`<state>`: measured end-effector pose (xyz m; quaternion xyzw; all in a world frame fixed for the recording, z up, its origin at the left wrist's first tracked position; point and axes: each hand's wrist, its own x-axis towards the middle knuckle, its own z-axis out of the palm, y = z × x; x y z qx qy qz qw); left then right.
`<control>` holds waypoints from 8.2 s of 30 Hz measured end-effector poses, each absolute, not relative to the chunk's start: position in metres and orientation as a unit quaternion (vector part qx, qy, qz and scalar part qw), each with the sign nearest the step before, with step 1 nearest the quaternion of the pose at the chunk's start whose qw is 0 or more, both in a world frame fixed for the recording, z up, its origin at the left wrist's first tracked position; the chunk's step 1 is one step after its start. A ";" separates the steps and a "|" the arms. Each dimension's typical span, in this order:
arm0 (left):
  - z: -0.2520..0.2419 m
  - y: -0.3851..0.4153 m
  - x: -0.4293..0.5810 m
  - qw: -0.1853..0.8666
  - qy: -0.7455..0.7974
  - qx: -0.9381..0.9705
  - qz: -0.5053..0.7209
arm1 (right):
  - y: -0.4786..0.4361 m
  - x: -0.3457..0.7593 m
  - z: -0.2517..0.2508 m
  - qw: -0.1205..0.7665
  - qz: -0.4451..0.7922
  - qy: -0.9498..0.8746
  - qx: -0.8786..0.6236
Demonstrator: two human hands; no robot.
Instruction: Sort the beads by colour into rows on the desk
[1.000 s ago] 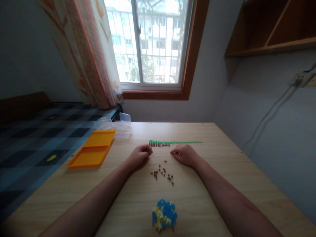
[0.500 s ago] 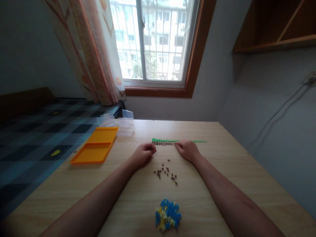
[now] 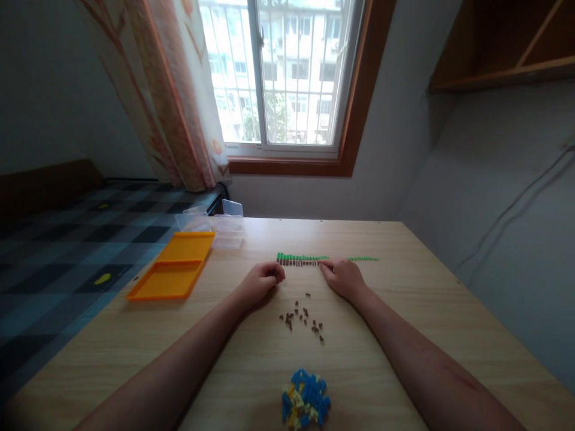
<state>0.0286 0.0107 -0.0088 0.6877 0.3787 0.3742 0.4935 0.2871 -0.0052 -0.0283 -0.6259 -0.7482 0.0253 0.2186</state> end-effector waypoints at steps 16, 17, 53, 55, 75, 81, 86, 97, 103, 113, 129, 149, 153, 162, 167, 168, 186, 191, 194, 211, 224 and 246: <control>-0.009 0.011 0.028 0.487 0.387 0.689 0.372 | -0.005 0.287 -0.032 0.214 -0.002 -0.758 -0.616; -0.009 0.011 0.028 0.487 0.387 0.689 0.371 | -0.005 0.287 -0.032 0.211 -0.001 -0.759 -0.616; -0.006 0.010 0.027 0.480 0.389 0.694 0.369 | -0.022 0.284 -0.019 0.290 0.194 -0.829 -0.436; -0.006 0.009 0.027 0.482 0.390 0.693 0.369 | -0.025 0.283 -0.017 0.275 0.209 -0.837 -0.424; -0.009 0.010 0.027 0.491 0.390 0.686 0.368 | -0.025 0.284 -0.010 0.211 0.169 -0.855 -0.442; -0.009 0.011 0.027 0.502 0.375 0.683 0.375 | -0.020 0.291 -0.015 0.197 0.034 -0.841 -0.502; -0.009 0.010 0.026 0.502 0.378 0.681 0.375 | -0.012 0.297 -0.020 0.175 -0.014 -0.783 -0.597; -0.013 0.012 0.026 0.506 0.381 0.677 0.375 | -0.009 0.292 -0.025 0.197 -0.003 -0.767 -0.611; -0.013 0.010 0.027 0.515 0.384 0.668 0.376 | -0.008 0.295 -0.025 0.206 0.019 -0.773 -0.599; -0.016 0.013 0.026 0.506 0.374 0.682 0.372 | -0.004 0.299 -0.026 0.220 0.036 -0.782 -0.583; -0.017 0.013 0.026 0.485 0.380 0.690 0.379 | -0.002 0.303 -0.035 0.324 0.064 -0.759 -0.562; -0.008 -0.003 0.030 0.273 0.289 0.883 0.249 | -0.032 0.283 -0.032 0.417 0.310 -0.689 -0.505; -0.010 -0.002 0.029 0.276 0.264 0.891 0.244 | -0.055 0.272 -0.026 0.390 0.306 -0.749 -0.440; -0.012 -0.003 0.032 0.236 0.293 0.896 0.238 | -0.071 0.260 -0.022 0.344 0.184 -0.828 -0.403; -0.008 -0.005 0.032 0.254 0.318 0.881 0.240 | -0.069 0.260 -0.023 0.339 0.149 -0.828 -0.422; -0.007 -0.005 0.032 0.262 0.321 0.878 0.239 | -0.068 0.261 -0.024 0.343 0.146 -0.825 -0.424; -0.005 -0.008 0.031 0.242 0.292 0.896 0.231 | -0.075 0.267 -0.021 0.349 0.204 -0.837 -0.369; -0.004 -0.009 0.032 0.237 0.300 0.894 0.232 | -0.073 0.267 -0.022 0.342 0.178 -0.835 -0.394; -0.001 -0.009 0.032 0.266 0.298 0.885 0.239 | -0.072 0.268 -0.024 0.354 0.176 -0.820 -0.414; 0.002 -0.014 0.036 0.260 0.257 0.913 0.181 | -0.072 0.270 -0.020 0.413 0.228 -0.764 -0.440; 0.001 -0.012 0.035 0.190 0.295 0.920 0.177 | -0.075 0.280 -0.011 0.291 0.298 -0.807 -0.418; -0.006 -0.006 0.036 0.219 0.318 0.900 0.203 | -0.078 0.278 -0.006 0.245 0.265 -0.840 -0.404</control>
